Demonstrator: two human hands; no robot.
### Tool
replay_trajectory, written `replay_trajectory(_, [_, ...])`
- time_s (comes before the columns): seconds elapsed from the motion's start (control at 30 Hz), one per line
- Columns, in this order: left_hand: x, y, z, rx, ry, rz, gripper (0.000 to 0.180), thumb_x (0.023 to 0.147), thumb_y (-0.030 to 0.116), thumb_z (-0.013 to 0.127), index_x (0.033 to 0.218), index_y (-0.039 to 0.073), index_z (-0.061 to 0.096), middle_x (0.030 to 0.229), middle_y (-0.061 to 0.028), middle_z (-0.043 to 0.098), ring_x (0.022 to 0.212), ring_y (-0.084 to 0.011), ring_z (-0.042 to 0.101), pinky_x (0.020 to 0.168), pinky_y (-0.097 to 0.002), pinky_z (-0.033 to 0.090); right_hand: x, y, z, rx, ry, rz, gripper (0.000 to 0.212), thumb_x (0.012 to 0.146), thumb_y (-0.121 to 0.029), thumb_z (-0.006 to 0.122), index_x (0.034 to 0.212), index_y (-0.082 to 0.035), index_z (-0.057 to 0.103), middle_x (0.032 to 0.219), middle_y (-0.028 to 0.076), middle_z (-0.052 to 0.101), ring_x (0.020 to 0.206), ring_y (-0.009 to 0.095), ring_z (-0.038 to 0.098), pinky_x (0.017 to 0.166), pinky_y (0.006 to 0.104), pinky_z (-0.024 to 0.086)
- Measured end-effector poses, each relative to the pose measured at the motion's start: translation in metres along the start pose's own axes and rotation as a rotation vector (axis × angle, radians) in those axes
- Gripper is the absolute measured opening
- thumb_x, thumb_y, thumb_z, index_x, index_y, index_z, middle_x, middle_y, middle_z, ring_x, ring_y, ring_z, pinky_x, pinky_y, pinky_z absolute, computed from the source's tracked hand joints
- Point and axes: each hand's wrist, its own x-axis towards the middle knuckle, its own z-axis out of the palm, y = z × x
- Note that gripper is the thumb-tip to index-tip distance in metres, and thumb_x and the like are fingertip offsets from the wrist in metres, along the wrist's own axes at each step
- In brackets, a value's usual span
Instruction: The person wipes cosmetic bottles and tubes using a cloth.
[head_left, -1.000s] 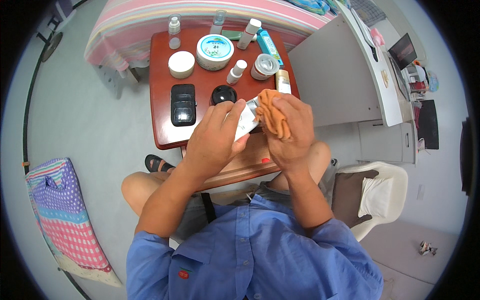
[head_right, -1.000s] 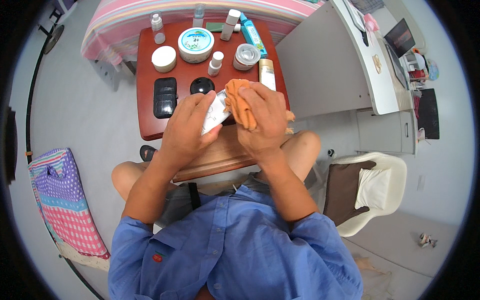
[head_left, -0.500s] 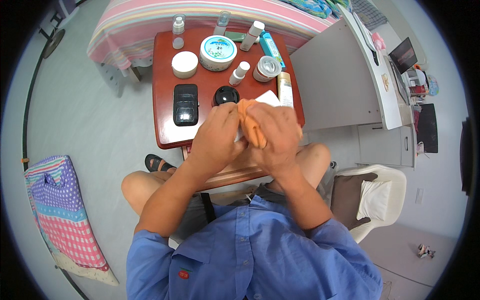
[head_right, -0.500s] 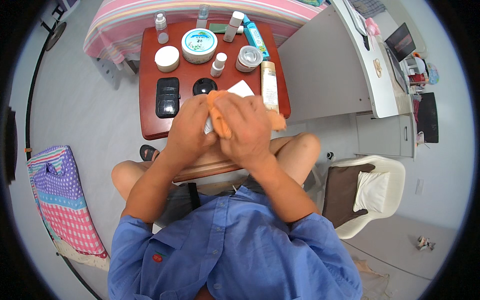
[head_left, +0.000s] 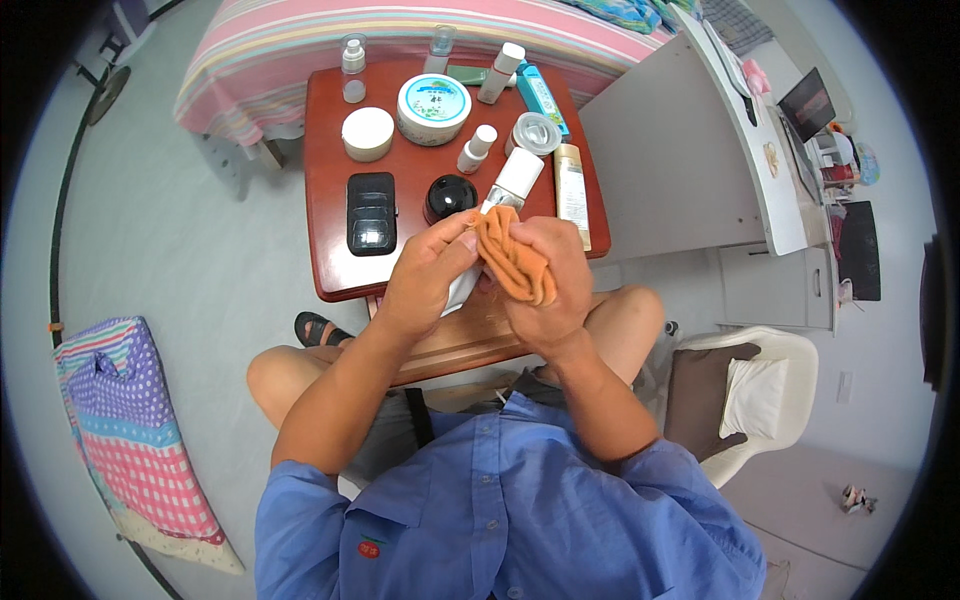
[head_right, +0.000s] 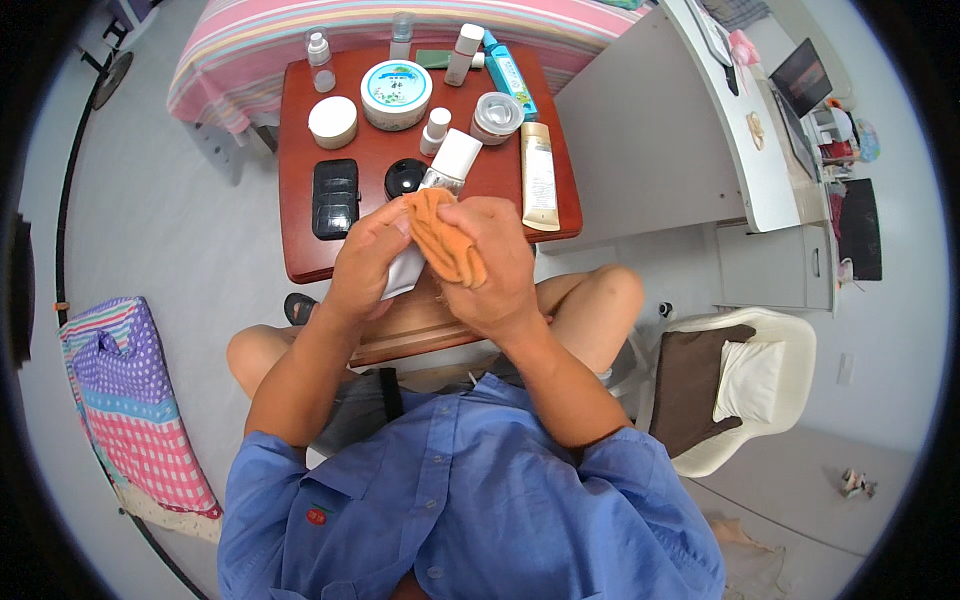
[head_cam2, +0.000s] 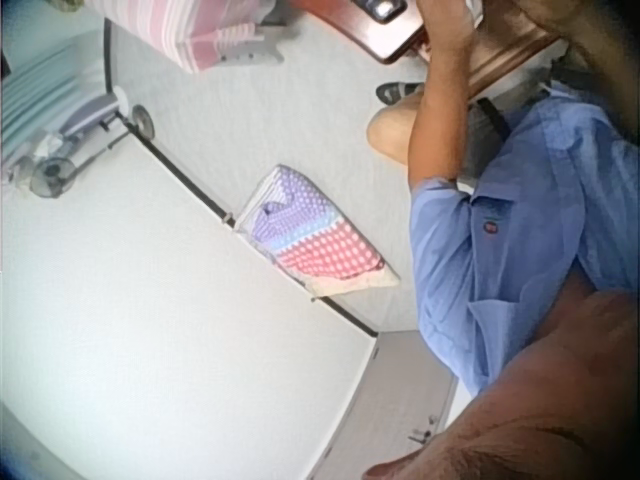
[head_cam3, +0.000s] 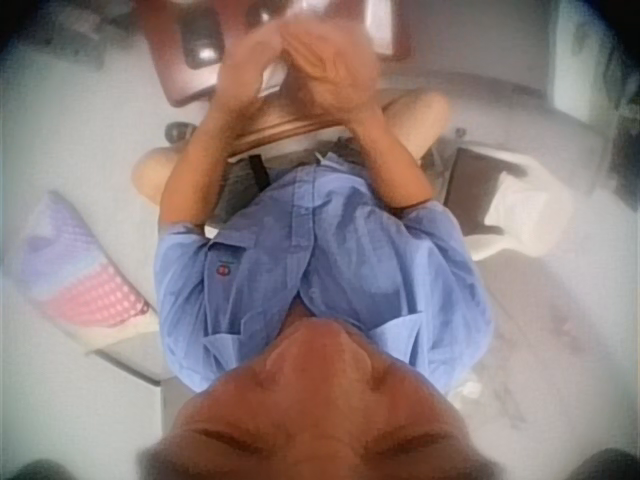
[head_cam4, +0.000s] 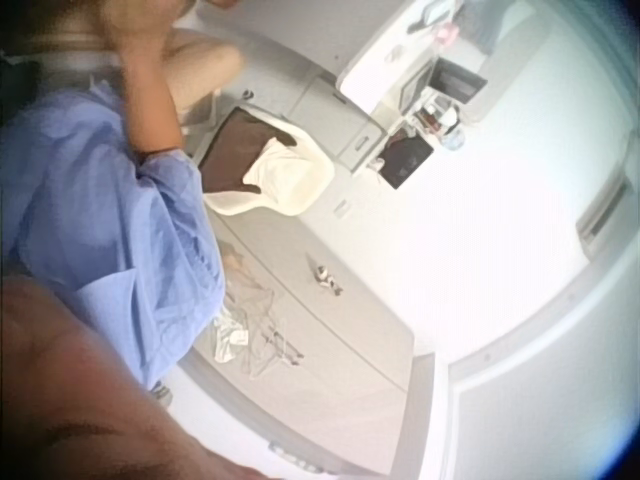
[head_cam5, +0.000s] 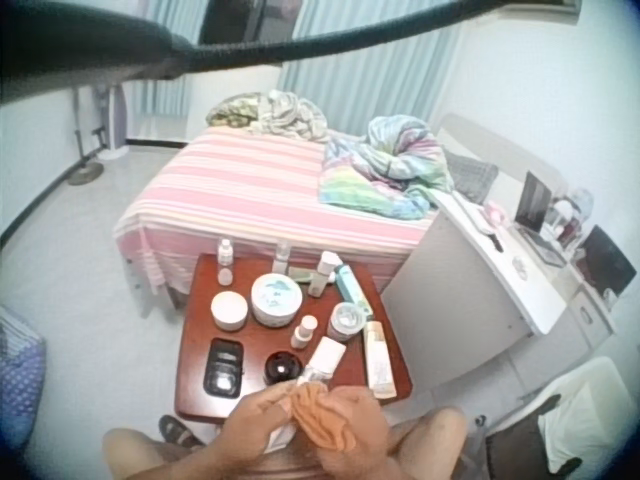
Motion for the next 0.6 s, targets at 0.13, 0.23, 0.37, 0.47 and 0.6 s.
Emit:
replay_trajectory(0.13, [-0.004, 0.007, -0.009, -0.053, -0.112, -0.109, 0.051, 0.107, 0.031, 0.044, 0.140, -0.008, 0.048, 0.113, -0.0183, 0.067, 0.084, -0.0183, 0.069, 0.074, -0.0283, 0.057, 0.016, 0.007, -0.011, 0.232, 0.189, 0.299, 0.048, 0.084, -0.001, 0.075, 0.128, 0.000, 0.057, 0.120, 0.015, 0.063, 0.106, 0.027, 0.065, 0.093, 0.0370, 0.052])
replay_trajectory(0.23, [-0.008, 0.021, -0.001, -0.273, -0.210, -0.200, 0.055, 0.106, 0.034, 0.046, 0.139, -0.011, 0.047, 0.118, -0.0227, 0.066, 0.086, -0.0211, 0.071, 0.073, -0.0305, 0.060, 0.035, 0.016, -0.025, 0.844, 0.344, 0.609, 0.058, 0.092, -0.012, 0.072, 0.141, 0.001, 0.045, 0.131, 0.016, 0.061, 0.114, 0.027, 0.065, 0.099, 0.0383, 0.053])
replay_trajectory(0.37, [-0.004, 0.013, -0.002, -0.413, -0.341, -0.332, 0.058, 0.104, 0.034, 0.052, 0.136, -0.015, 0.046, 0.120, -0.0257, 0.065, 0.087, -0.0234, 0.072, 0.069, -0.0291, 0.062, 0.026, 0.022, -0.031, 1.556, 0.004, 0.686, 0.071, 0.095, -0.023, 0.072, 0.150, 0.001, 0.035, 0.140, 0.019, 0.055, 0.124, 0.028, 0.061, 0.105, 0.0409, 0.052])
replay_trajectory(0.47, [-0.005, 0.005, 0.001, -0.373, -0.359, -0.354, 0.064, 0.103, 0.037, 0.056, 0.138, -0.015, 0.043, 0.117, -0.0261, 0.066, 0.084, -0.0220, 0.071, 0.068, -0.0282, 0.061, 0.014, 0.024, -0.031, 1.525, 0.002, 0.722, 0.074, 0.094, -0.025, 0.073, 0.151, 0.001, 0.034, 0.135, 0.019, 0.059, 0.119, 0.028, 0.064, 0.101, 0.0408, 0.056])
replay_trajectory(0.6, [-0.004, 0.013, -0.002, 0.072, -0.251, -0.197, 0.059, 0.099, 0.036, 0.062, 0.134, -0.010, 0.055, 0.115, -0.0187, 0.067, 0.085, -0.0157, 0.068, 0.074, -0.0280, 0.055, 0.013, 0.028, -0.025, 1.434, 0.088, 0.753, 0.063, 0.096, -0.023, 0.071, 0.146, 0.002, 0.041, 0.129, 0.017, 0.063, 0.113, 0.027, 0.068, 0.094, 0.0409, 0.059])
